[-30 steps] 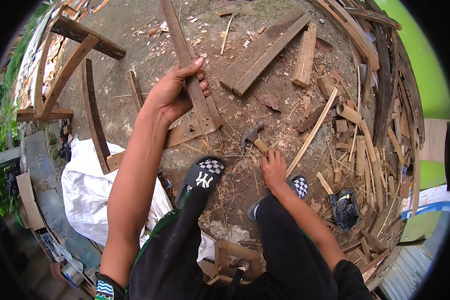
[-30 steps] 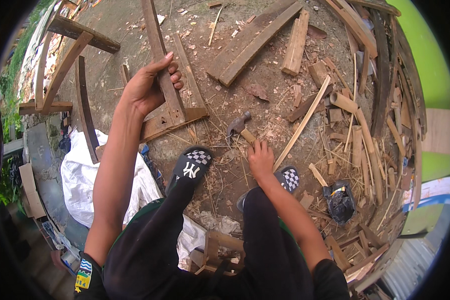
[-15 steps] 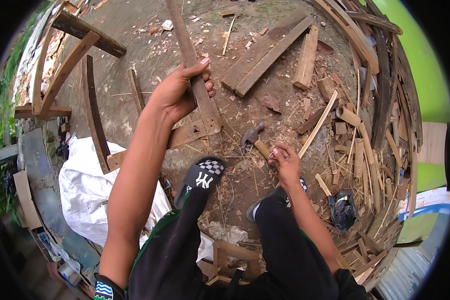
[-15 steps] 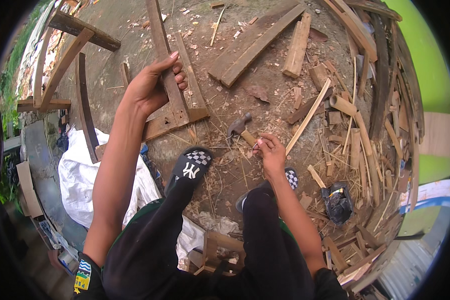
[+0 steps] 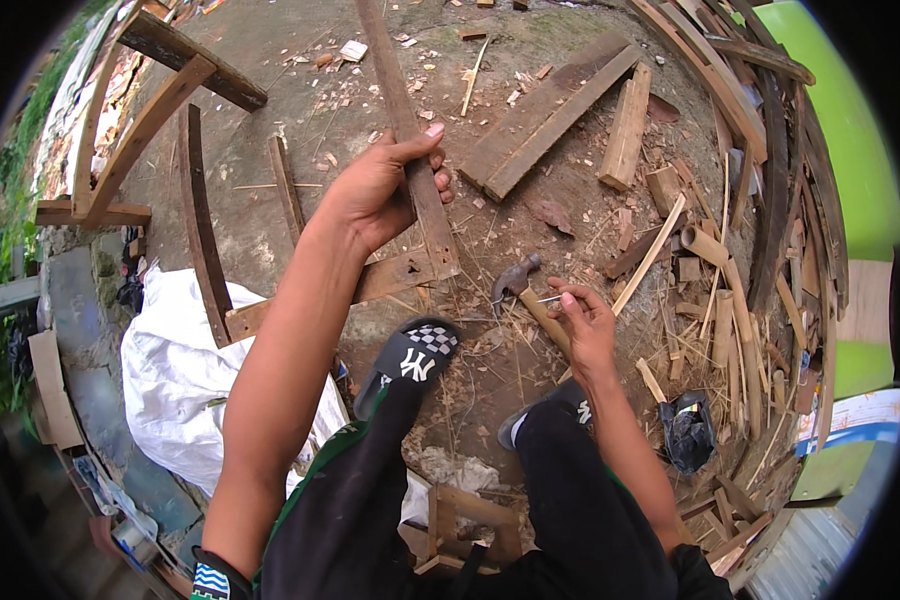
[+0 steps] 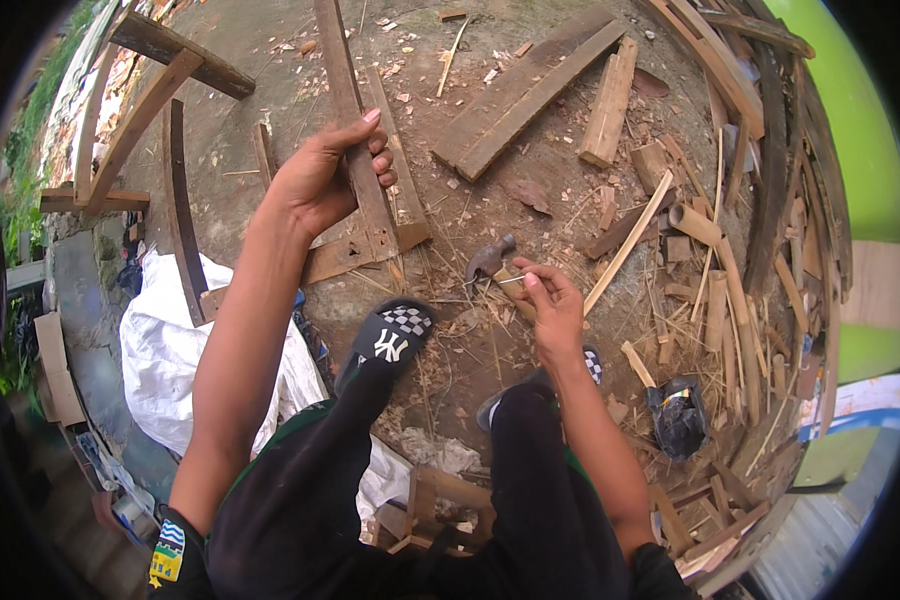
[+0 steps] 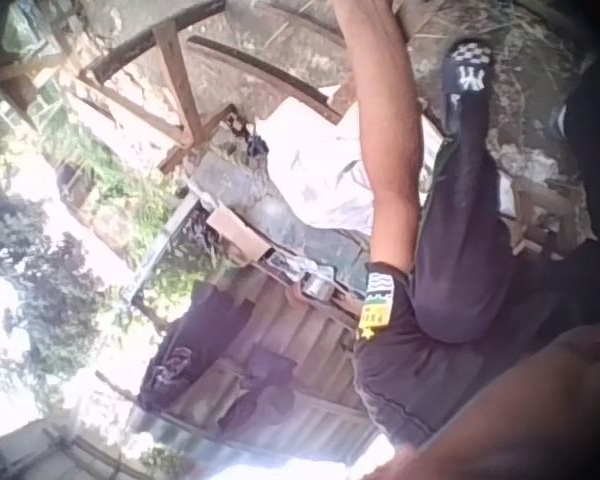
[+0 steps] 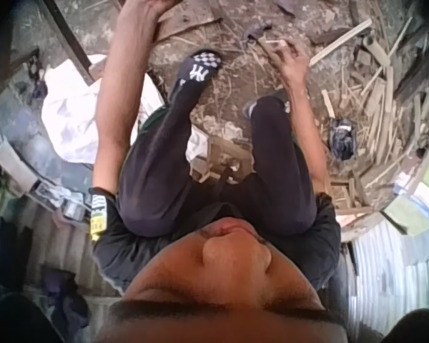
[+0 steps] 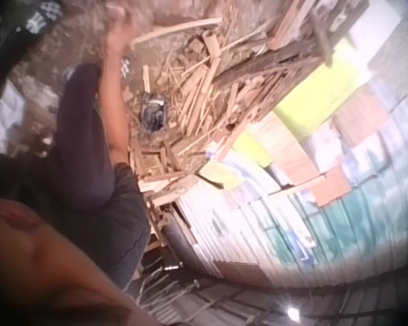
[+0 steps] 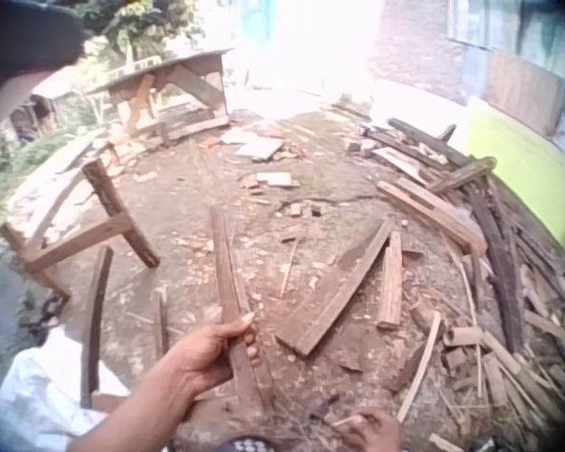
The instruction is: The person assembles a wooden frame by aligning planks and driving nails with a hammer. They repeatedly position the pieces, insert nails, and strike them until the frame is secured.
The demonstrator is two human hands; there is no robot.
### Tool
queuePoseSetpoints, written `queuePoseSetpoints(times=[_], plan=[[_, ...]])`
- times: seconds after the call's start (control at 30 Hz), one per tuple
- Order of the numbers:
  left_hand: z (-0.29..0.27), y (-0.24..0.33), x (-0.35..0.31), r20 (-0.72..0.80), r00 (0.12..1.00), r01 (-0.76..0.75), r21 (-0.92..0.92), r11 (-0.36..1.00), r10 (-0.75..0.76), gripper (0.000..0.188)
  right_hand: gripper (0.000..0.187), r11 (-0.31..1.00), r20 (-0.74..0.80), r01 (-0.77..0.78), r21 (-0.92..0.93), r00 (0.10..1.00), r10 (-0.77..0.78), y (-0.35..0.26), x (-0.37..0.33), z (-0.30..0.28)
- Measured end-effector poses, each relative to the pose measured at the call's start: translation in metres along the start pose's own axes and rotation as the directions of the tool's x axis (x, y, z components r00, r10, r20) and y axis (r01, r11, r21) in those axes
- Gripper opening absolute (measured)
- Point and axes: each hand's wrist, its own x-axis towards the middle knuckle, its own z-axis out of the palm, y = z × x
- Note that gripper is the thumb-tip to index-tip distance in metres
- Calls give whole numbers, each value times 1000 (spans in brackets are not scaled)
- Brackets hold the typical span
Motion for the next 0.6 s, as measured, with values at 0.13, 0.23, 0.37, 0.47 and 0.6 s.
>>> queuePoseSetpoints(times=[0.13, 0.23, 0.37, 0.47, 0.6], plan=[[-2, -1, 3, 17, 999, 33, -16, 999, -33, 17, 15, 912, 81, 250, -326, 968, -236, -28, 0, 12], [-2, -1, 2, -15, 999, 33, -8, 999, -33, 16, 16, 892, 176, 337, -300, 939, -296, -73, -4, 38], [-4, -2, 3, 28, 999, 38, -25, 999, -37, 16, 26, 825, 244, 514, -235, 853, -462, -122, -10, 83], [-5, 0, 5, 10, 1000, 26, -12, 1000, -26, 19, 32, 570, 463, 784, -247, 612, -641, -132, -2, 97], [-5, 0, 9, 50, 998, 37, -37, 999, -35, 21, 20, 607, 405, 761, -228, 641, -652, -135, -12, 130]])
